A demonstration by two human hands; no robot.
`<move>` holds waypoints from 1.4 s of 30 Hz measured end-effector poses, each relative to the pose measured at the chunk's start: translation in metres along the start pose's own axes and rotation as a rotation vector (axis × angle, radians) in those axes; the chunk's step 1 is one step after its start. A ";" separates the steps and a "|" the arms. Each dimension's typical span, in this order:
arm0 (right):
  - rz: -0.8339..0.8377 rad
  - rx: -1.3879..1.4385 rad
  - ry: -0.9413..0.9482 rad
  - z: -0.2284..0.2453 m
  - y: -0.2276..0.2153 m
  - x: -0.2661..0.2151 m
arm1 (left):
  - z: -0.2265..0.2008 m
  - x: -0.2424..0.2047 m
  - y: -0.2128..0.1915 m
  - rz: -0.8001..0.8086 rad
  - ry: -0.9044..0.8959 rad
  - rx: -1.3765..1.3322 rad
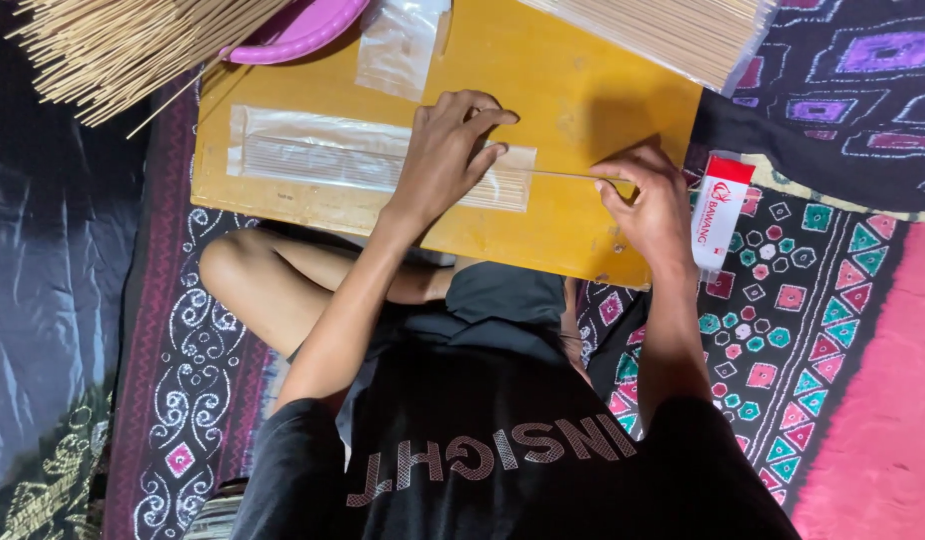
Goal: The person is packaging incense sticks by grouping them into bundles and sliding them into clear plastic sleeves on a floor-level workspace.
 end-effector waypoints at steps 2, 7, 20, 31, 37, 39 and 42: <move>-0.018 -0.045 -0.029 -0.029 0.006 -0.009 | 0.003 -0.022 -0.007 -0.051 -0.013 0.060; -0.055 -0.084 -0.015 -0.053 -0.002 -0.033 | 0.021 -0.080 -0.012 -0.140 -0.102 0.228; -0.092 -0.002 -0.033 -0.038 0.009 -0.031 | 0.036 -0.099 0.005 -0.148 -0.153 0.288; -0.082 -0.018 -0.150 -0.003 0.033 0.002 | 0.041 -0.100 0.008 -0.155 -0.157 0.301; -0.046 -0.029 -0.149 0.005 0.026 -0.002 | 0.039 -0.099 0.008 -0.104 -0.177 0.333; -0.037 -0.013 -0.090 0.002 0.014 -0.008 | 0.037 -0.099 0.009 -0.114 -0.142 0.350; -0.055 -0.025 -0.025 -0.026 0.012 -0.024 | 0.039 -0.099 0.012 -0.124 -0.142 0.350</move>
Point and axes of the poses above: each hand's wrist, its own x-axis towards the middle knuckle, its own y-axis out of the palm, z = x × y, the point moved 10 cm from there along x, towards the middle knuckle, and after that the axes turned 15 degrees about z, right-handed, at the moved point
